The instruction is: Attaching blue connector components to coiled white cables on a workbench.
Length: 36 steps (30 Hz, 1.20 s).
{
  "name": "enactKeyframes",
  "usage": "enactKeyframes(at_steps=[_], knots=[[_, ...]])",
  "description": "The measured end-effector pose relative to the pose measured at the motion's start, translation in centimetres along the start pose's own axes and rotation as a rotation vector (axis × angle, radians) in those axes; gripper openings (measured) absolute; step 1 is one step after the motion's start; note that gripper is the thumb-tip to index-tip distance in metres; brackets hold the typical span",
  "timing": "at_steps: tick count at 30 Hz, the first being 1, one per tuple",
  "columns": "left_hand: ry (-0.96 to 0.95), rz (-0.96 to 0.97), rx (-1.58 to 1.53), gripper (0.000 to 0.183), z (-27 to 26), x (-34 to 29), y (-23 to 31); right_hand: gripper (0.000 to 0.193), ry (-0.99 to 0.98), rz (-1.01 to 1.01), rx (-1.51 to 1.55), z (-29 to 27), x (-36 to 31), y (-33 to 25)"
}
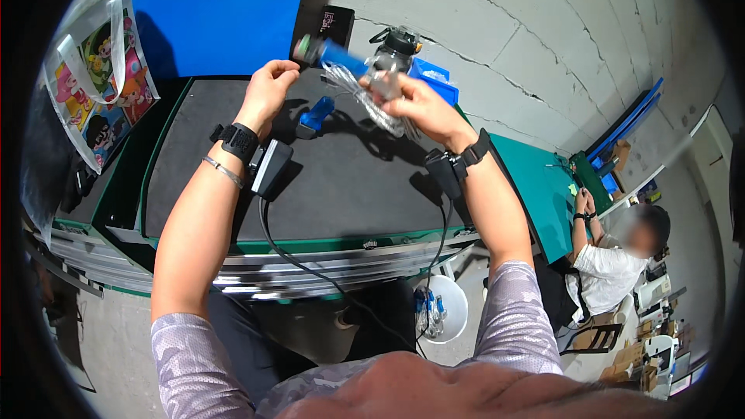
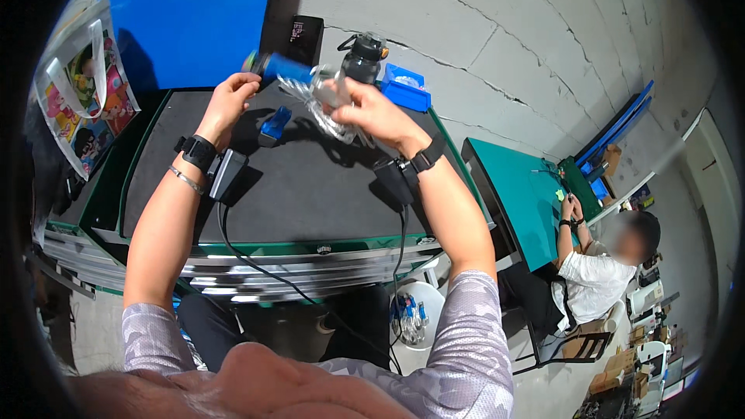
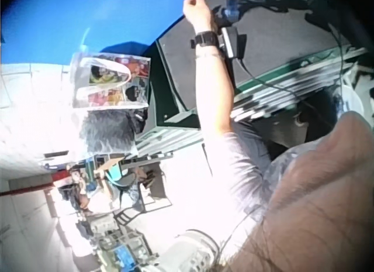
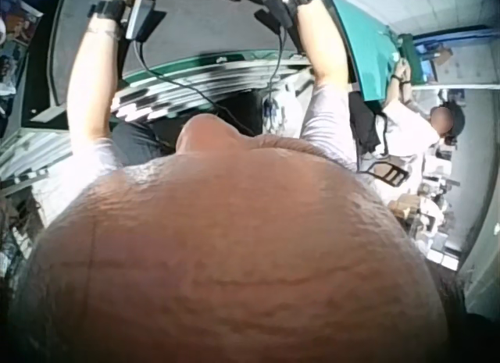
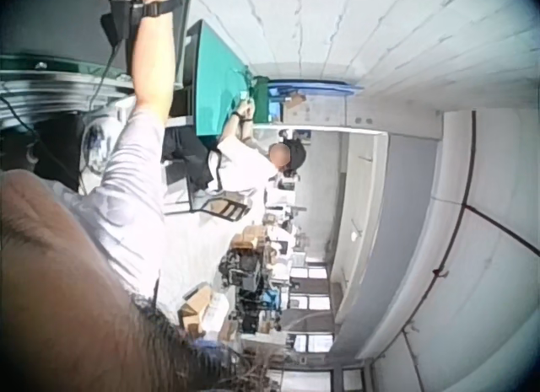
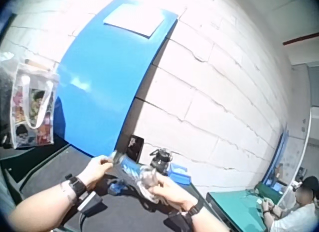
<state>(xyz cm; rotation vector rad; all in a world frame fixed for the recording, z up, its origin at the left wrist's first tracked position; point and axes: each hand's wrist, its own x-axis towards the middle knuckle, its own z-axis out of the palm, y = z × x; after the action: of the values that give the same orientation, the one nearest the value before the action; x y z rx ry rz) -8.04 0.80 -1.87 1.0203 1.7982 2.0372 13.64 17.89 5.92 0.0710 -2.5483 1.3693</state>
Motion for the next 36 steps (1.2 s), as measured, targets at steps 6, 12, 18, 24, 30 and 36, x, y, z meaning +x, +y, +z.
enactKeyframes(at_steps=[6,12,18,24,30,36], knots=[[0.109,0.162,0.067,0.022,2.0,-1.8,1.9,0.021,0.229,-0.048,0.834,0.0,-0.2,3.2],[-0.412,0.045,-0.060,0.021,4.5,-5.2,4.5,0.034,0.110,-0.215,0.972,-0.4,-1.4,3.5],[-0.781,-0.076,-0.175,0.042,6.9,-7.4,5.5,0.054,0.057,-0.153,0.822,2.3,-1.5,3.4],[-0.788,-0.074,-0.166,0.043,7.3,-7.2,5.0,0.057,-0.009,-0.175,0.838,4.1,-1.0,3.7],[-0.709,-0.092,-0.125,0.034,6.6,-7.1,4.6,0.055,0.035,-0.155,0.756,3.2,-1.2,3.8],[-0.589,-0.113,-0.061,0.024,5.5,-6.2,3.9,0.058,0.081,-0.056,0.845,1.5,-1.2,4.2]])
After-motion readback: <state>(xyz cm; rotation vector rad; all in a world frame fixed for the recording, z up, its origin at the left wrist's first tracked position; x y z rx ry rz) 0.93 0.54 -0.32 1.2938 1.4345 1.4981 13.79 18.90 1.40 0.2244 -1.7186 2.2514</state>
